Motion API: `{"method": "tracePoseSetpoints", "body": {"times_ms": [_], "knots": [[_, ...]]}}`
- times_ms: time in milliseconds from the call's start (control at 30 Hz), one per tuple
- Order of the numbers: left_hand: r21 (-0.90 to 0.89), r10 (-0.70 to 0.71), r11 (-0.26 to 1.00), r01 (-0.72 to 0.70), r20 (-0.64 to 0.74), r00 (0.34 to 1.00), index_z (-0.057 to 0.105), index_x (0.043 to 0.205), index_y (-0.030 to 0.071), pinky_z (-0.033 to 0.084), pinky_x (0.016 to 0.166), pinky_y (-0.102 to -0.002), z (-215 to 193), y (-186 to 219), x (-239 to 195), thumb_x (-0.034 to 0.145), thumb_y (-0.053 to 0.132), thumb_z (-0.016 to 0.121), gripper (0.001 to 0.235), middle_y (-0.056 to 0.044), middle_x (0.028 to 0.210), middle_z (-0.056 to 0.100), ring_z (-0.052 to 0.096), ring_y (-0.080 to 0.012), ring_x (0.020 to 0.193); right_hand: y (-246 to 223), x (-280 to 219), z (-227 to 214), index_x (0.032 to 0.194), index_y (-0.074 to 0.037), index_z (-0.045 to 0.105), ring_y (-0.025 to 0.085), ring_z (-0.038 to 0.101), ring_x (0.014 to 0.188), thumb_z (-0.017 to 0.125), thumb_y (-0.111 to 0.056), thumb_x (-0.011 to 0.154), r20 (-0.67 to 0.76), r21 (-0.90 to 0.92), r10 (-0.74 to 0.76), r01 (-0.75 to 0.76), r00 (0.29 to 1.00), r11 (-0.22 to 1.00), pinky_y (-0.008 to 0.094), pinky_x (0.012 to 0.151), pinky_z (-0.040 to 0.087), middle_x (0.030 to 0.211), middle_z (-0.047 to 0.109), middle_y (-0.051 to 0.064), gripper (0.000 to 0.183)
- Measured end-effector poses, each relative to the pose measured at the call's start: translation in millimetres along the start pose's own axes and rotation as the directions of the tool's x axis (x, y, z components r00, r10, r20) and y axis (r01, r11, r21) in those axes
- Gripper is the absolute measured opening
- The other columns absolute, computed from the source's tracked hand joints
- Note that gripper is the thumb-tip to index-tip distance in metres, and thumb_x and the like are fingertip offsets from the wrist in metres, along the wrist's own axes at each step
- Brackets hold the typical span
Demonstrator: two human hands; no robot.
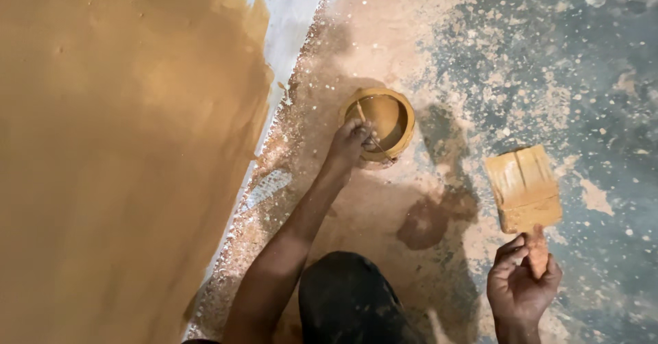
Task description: The person paints a wall with a brownish-yellow paint using a brush. They repeatedly dip the brush into a small container and apply the paint in smooth strokes, covering the lower section of the wall.
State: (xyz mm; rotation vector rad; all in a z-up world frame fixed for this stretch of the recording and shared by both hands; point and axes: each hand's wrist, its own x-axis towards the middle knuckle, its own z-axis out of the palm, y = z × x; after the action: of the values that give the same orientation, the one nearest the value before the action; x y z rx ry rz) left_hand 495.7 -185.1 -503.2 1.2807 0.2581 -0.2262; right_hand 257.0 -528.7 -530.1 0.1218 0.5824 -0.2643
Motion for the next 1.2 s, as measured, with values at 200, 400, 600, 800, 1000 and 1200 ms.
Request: {"method": "tracePoseSetpoints", "body": {"times_ms": [200,400,600,800,1000,1200], "knots": [[0.028,-0.125,0.992,0.126,-0.005,0.992,0.064,0.093,0.006,0.055,0.063,-0.028,11,23,-2,0.107,0.037,0.054,0.036,-0.003,0.076,0.063,0.061,-0.0123,0.065,6,-7,-17,0.155,-0.004,0.062,0.026,0.072,0.102,0.069,-0.028,0.104,0.121,-0.117,0.119,-0.105,0.986,0.988,0.031,0.089,0.061,0.124,0.074,0.02,0.057],[0.197,-0.162,0.964,0.175,-0.083,0.983,0.061,0.089,0.009,0.054,0.06,-0.027,12,66,-45,0.102,0.06,0.047,0.055,-0.002,0.072,0.061,0.062,-0.0115,0.062,8,-13,-19,0.156,0.002,0.057,0.023,0.074,0.105,0.061,-0.034,0.111,0.091,-0.196,0.107,-0.088,0.99,0.977,0.03,0.096,0.06,0.126,0.074,0.019,0.057],[0.263,-0.209,0.937,0.231,-0.107,0.972,0.065,0.092,0.01,0.054,0.066,-0.027,-9,78,-111,0.1,0.062,0.043,0.057,-0.001,0.076,0.065,0.064,-0.0114,0.069,24,5,-17,0.147,0.003,0.059,0.025,0.073,0.108,0.061,-0.046,0.117,0.072,-0.343,0.126,-0.094,0.989,0.934,0.032,0.101,0.059,0.126,0.074,0.015,0.058],[0.28,-0.138,0.947,0.158,-0.089,0.986,0.064,0.094,0.004,0.055,0.073,-0.032,-25,56,-182,0.102,0.051,0.048,0.05,-0.005,0.086,0.066,0.064,-0.0149,0.08,52,36,-16,0.116,-0.008,0.066,0.028,0.071,0.112,0.057,-0.045,0.118,0.155,-0.418,0.383,-0.291,0.911,0.861,0.039,0.103,0.056,0.119,0.075,0.008,0.038],[0.417,-0.252,0.86,0.293,-0.153,0.956,0.07,0.107,0.012,0.052,0.08,-0.037,-41,72,-233,0.105,0.048,0.038,0.048,-0.007,0.086,0.069,0.065,-0.0187,0.084,80,77,-12,0.109,-0.006,0.069,0.019,0.069,0.107,0.057,-0.025,0.109,0.272,-0.631,0.459,-0.203,0.846,0.748,0.035,0.104,0.053,0.108,0.074,0.005,0.023],[0.561,-0.245,0.774,0.292,-0.158,0.956,0.072,0.101,0.009,0.055,0.08,-0.041,-54,65,-257,0.104,0.046,0.046,0.045,-0.012,0.093,0.074,0.071,-0.024,0.086,87,81,6,0.109,-0.008,0.069,0.023,0.064,0.101,0.059,-0.025,0.108,0.301,-0.741,0.45,-0.09,0.841,0.665,0.036,0.093,0.049,0.11,0.073,0.007,0.019]]}}
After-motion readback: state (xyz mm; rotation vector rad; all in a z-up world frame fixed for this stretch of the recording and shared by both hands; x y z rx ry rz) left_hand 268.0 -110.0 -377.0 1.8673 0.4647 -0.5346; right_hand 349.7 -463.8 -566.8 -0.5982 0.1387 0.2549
